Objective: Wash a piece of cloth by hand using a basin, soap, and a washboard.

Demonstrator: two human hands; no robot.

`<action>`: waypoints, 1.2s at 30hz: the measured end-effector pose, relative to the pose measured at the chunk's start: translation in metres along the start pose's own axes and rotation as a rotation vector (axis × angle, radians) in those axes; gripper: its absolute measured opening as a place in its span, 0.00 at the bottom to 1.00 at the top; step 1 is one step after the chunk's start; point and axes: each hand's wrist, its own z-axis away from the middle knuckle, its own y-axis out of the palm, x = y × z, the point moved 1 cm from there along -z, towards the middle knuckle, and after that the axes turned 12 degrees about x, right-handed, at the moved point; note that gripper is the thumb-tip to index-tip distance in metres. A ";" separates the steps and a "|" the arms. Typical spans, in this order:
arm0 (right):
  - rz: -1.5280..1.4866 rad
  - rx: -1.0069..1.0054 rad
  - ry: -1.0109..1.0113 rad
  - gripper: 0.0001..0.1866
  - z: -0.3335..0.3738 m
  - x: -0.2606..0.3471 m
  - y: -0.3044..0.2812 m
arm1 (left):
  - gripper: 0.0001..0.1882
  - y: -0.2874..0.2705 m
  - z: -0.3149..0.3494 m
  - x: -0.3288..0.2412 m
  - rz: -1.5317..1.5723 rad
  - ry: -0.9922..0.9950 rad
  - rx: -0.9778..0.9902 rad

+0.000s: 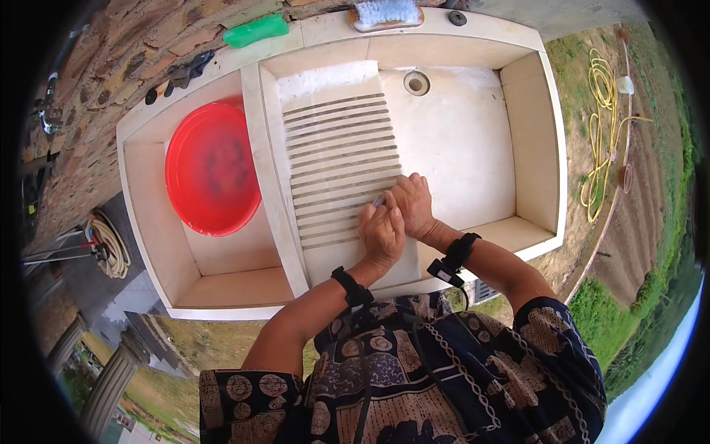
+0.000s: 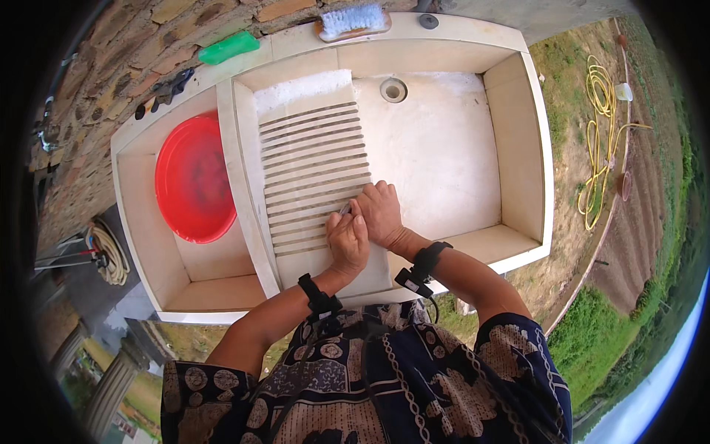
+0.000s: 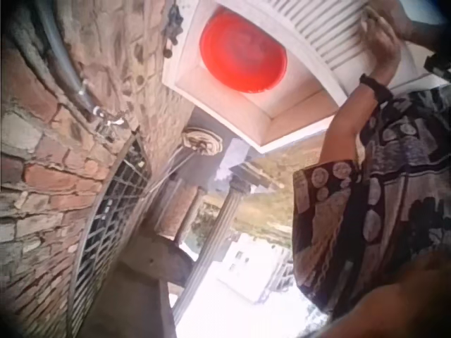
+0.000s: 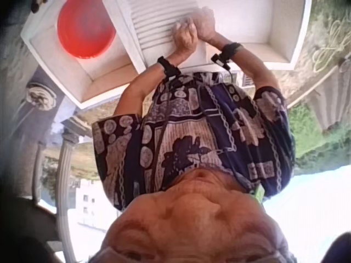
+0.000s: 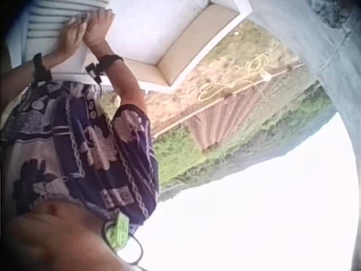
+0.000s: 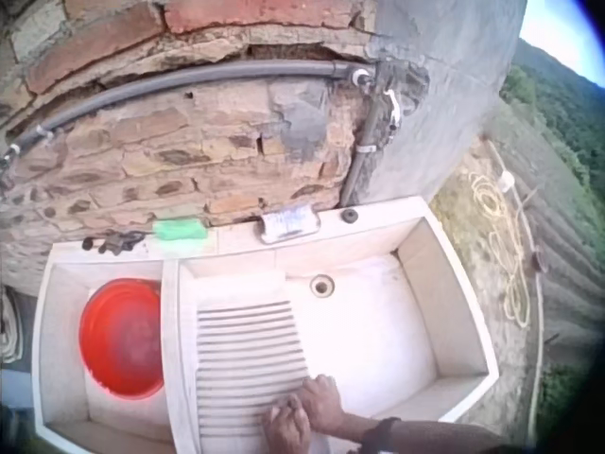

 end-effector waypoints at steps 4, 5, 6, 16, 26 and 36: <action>-0.033 -0.006 0.006 0.11 -0.019 -0.043 0.022 | 0.17 0.037 -0.032 0.032 -0.020 -0.008 -0.024; -0.027 0.051 0.079 0.11 -0.020 -0.050 0.022 | 0.18 0.043 -0.040 0.033 0.006 0.033 -0.070; -0.023 0.115 0.153 0.11 -0.020 -0.054 0.018 | 0.18 0.048 -0.046 0.030 0.003 0.030 -0.080; -0.133 0.107 0.392 0.16 -0.013 0.033 0.028 | 0.27 -0.059 -0.032 0.063 -0.182 -0.443 -0.049; -0.775 0.505 0.295 0.29 0.033 0.073 -0.044 | 0.22 -0.115 0.053 0.033 0.115 -0.447 0.253; -1.141 -0.101 0.198 0.09 -0.030 0.144 -0.041 | 0.20 -0.306 0.098 0.101 0.787 -0.216 -0.402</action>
